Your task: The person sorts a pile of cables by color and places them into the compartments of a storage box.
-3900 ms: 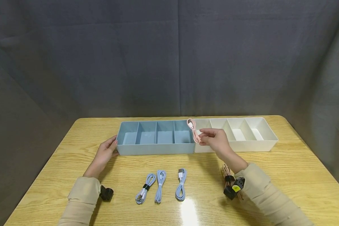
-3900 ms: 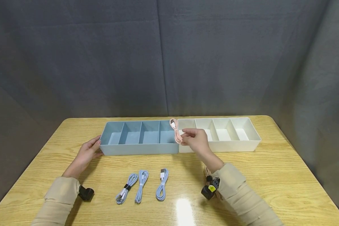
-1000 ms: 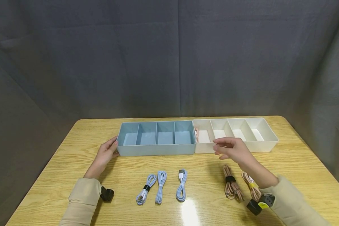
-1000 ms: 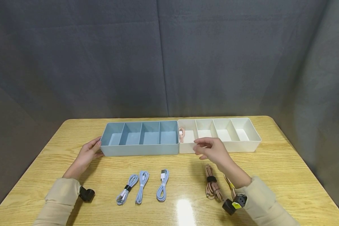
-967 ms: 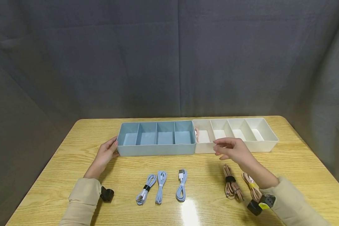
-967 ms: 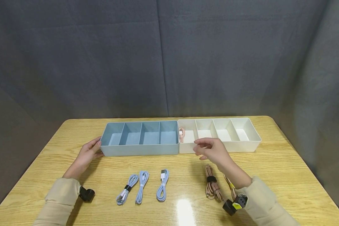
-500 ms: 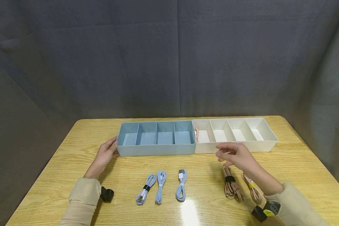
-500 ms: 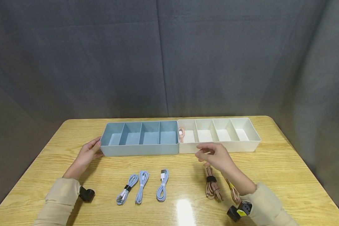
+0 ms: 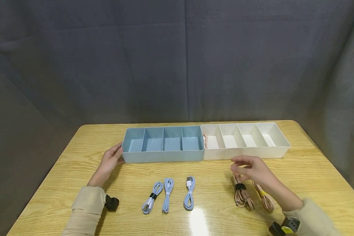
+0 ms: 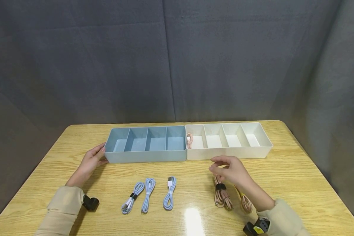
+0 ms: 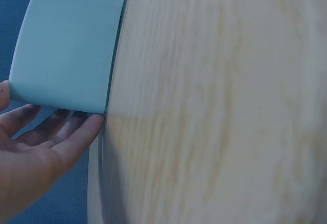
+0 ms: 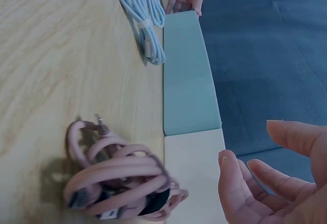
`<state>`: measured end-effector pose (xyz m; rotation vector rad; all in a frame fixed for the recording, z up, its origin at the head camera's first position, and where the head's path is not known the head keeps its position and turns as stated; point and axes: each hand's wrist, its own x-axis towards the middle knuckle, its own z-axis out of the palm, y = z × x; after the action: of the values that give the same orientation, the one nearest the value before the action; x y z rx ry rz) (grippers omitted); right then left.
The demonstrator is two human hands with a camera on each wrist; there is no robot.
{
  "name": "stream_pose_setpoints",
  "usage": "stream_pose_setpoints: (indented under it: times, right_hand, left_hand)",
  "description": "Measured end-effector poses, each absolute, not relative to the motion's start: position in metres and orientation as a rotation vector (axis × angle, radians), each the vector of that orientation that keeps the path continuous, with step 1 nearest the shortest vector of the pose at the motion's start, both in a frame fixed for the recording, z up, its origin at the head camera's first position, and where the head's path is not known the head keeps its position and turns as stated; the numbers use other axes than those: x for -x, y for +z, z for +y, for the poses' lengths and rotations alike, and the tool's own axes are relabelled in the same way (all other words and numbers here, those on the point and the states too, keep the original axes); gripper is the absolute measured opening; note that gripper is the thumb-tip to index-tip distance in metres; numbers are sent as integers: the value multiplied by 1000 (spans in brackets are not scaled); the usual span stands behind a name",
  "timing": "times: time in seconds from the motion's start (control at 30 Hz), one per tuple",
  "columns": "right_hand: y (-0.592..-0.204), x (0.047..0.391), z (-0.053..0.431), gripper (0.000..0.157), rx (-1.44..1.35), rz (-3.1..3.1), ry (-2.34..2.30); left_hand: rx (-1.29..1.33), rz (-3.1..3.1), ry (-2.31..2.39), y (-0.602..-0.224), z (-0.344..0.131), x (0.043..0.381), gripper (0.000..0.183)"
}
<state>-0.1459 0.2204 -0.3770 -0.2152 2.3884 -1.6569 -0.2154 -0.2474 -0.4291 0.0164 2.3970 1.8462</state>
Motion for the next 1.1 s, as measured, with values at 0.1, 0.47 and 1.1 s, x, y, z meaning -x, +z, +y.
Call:
stream_pose_setpoints:
  times: [0.1,0.47,1.1]
  right_hand:
    - [-382,144,222,47,190,2375,-1664]
    - [-398,137,233,50,116,2375,-1642]
    - [-413,131,239,46,102,2513,-1532]
  left_hand:
    - [-14,2401,1845,-429,-247,215,50]
    - [-24,2417,1832,-429,-247,213,51]
    - [-19,2423,1837,-430,-247,214,51]
